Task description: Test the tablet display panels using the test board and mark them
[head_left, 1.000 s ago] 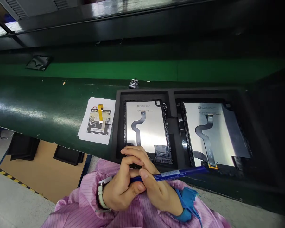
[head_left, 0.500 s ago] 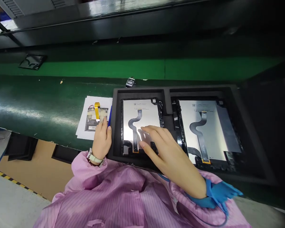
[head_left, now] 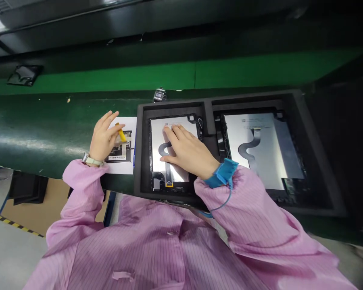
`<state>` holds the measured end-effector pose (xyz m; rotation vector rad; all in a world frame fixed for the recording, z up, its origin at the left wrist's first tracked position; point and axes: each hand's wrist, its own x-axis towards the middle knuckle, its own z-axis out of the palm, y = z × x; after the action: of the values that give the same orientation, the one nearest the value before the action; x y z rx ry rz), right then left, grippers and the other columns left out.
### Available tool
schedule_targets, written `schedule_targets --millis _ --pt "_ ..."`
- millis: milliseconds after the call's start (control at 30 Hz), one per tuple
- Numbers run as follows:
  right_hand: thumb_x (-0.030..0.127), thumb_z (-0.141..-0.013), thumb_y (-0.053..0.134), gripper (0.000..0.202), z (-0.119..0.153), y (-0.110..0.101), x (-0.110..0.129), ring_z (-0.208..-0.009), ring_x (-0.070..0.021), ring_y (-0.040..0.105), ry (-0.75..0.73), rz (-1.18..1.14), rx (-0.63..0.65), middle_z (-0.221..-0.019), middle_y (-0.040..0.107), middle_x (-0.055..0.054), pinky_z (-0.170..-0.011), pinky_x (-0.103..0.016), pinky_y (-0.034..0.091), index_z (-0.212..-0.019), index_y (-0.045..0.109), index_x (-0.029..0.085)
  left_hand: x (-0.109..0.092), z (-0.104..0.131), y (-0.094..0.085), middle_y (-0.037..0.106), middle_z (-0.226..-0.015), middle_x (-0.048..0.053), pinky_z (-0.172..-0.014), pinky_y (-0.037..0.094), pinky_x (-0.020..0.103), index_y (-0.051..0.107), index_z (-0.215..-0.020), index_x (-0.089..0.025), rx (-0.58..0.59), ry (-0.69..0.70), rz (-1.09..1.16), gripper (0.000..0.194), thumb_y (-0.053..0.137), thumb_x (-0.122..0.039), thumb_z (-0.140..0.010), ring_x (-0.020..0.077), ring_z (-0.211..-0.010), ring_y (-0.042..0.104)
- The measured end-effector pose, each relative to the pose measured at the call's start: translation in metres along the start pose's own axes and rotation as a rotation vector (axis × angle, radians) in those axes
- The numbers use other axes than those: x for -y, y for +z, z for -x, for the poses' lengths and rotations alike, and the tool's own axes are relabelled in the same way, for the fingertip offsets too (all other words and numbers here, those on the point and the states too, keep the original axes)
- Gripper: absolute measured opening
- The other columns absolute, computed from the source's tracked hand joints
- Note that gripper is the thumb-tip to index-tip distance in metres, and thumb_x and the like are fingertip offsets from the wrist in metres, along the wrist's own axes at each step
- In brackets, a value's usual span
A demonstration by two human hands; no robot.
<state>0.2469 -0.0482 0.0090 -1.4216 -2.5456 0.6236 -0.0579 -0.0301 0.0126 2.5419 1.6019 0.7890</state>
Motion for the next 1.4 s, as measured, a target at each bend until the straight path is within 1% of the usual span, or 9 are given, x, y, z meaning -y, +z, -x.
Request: schedule_targets --millis 100,233,333,400,467,533,667,1000,1400 --pt "0.026 -0.083 0.070 0.073 0.002 -0.002 0.003 -0.137 -0.0374 0.047 0.044 -0.148 -0.060 -0.139 0.051 -0.020 -0.112 -0.056 0.046 -0.149 0.041 0.012 -0.001 -0.020 0.007 0.077 -0.118 0.009 -0.107 0.048 0.047 0.076 -0.100 -0.021 -0.087 -0.123 0.196 0.032 0.051 -0.039 -0.102 0.0269 -0.119 0.068" --pt "0.017 -0.079 0.062 0.074 0.000 -0.002 0.001 -0.099 -0.0194 0.062 0.147 -0.668 -0.226 -0.135 0.051 -0.013 -0.091 -0.041 0.058 -0.148 0.036 0.022 -0.006 -0.033 0.021 0.077 -0.083 0.007 -0.089 0.056 0.039 0.073 -0.100 -0.018 -0.122 -0.277 0.506 0.045 0.046 -0.054 -0.102 0.0229 -0.088 0.074" --pt "0.025 -0.082 0.060 0.078 -0.004 0.005 0.003 -0.092 -0.0164 0.063 0.170 -1.052 -0.199 -0.131 0.058 -0.012 -0.085 -0.037 0.058 -0.152 0.025 0.024 -0.011 -0.031 0.029 0.075 -0.081 0.005 -0.092 0.055 0.039 0.067 -0.115 -0.019 -0.112 -0.261 0.639 0.039 0.052 -0.052 -0.100 0.0221 -0.089 0.074" --pt "0.032 -0.090 0.054 0.055 -0.006 0.008 0.009 -0.103 -0.0186 0.063 0.144 -1.118 -0.135 -0.124 0.065 -0.011 -0.095 -0.040 0.054 -0.143 0.041 0.022 -0.015 -0.027 0.031 0.076 -0.090 0.006 -0.095 0.053 0.040 0.068 -0.106 -0.020 -0.115 -0.240 0.620 0.034 0.054 -0.050 -0.100 0.0221 -0.096 0.073" --pt "0.038 -0.097 0.045 0.035 -0.006 0.009 0.016 -0.112 -0.0200 0.060 0.115 -1.050 -0.089 -0.120 0.067 -0.009 -0.105 -0.043 0.047 -0.124 0.058 0.020 -0.018 -0.024 0.030 0.075 -0.093 0.007 -0.097 0.052 0.040 0.070 -0.090 -0.020 -0.102 -0.203 0.557 0.039 0.051 -0.052 -0.101 0.0226 -0.103 0.069" --pt "0.042 -0.102 0.034 0.037 -0.006 0.008 0.023 -0.116 -0.0198 0.057 0.070 -0.973 -0.068 -0.118 0.067 -0.007 -0.111 -0.043 0.040 -0.107 0.064 0.020 -0.021 -0.022 0.028 0.074 -0.089 0.007 -0.097 0.050 0.041 0.069 -0.079 -0.021 -0.070 -0.154 0.497 0.045 0.049 -0.055 -0.101 0.0229 -0.102 0.067" --pt "0.040 -0.105 0.017 0.045 -0.006 0.007 0.028 -0.111 -0.0209 0.052 -0.062 -0.847 -0.046 -0.106 0.064 -0.008 -0.106 -0.043 0.039 -0.085 0.052 0.021 -0.023 -0.022 0.022 0.073 -0.081 0.005 -0.095 0.047 0.042 0.067 -0.069 -0.022 0.037 -0.100 0.468 0.049 0.050 -0.056 -0.099 0.0224 -0.089 0.064" --pt "0.031 -0.100 0.041 0.021 -0.018 0.012 0.020 -0.101 -0.0228 0.044 -0.221 -0.492 0.055 -0.104 0.059 -0.008 -0.099 -0.044 0.039 -0.085 0.050 0.020 -0.028 -0.019 0.017 0.068 -0.081 0.004 -0.101 0.031 0.047 0.066 -0.070 -0.021 0.384 0.002 0.417 0.056 0.040 -0.060 -0.101 0.0245 -0.095 0.057" --pt "0.030 -0.102 0.038 0.025 -0.032 0.011 0.029 -0.093 -0.0223 0.040 -0.192 -0.358 0.136 -0.097 0.054 -0.008 -0.092 -0.043 0.038 -0.083 0.052 0.019 -0.030 -0.015 0.017 0.055 -0.090 0.004 -0.102 0.027 0.054 0.067 -0.070 -0.020 0.450 0.108 0.418 0.054 0.043 -0.057 -0.102 0.0263 -0.102 0.050"
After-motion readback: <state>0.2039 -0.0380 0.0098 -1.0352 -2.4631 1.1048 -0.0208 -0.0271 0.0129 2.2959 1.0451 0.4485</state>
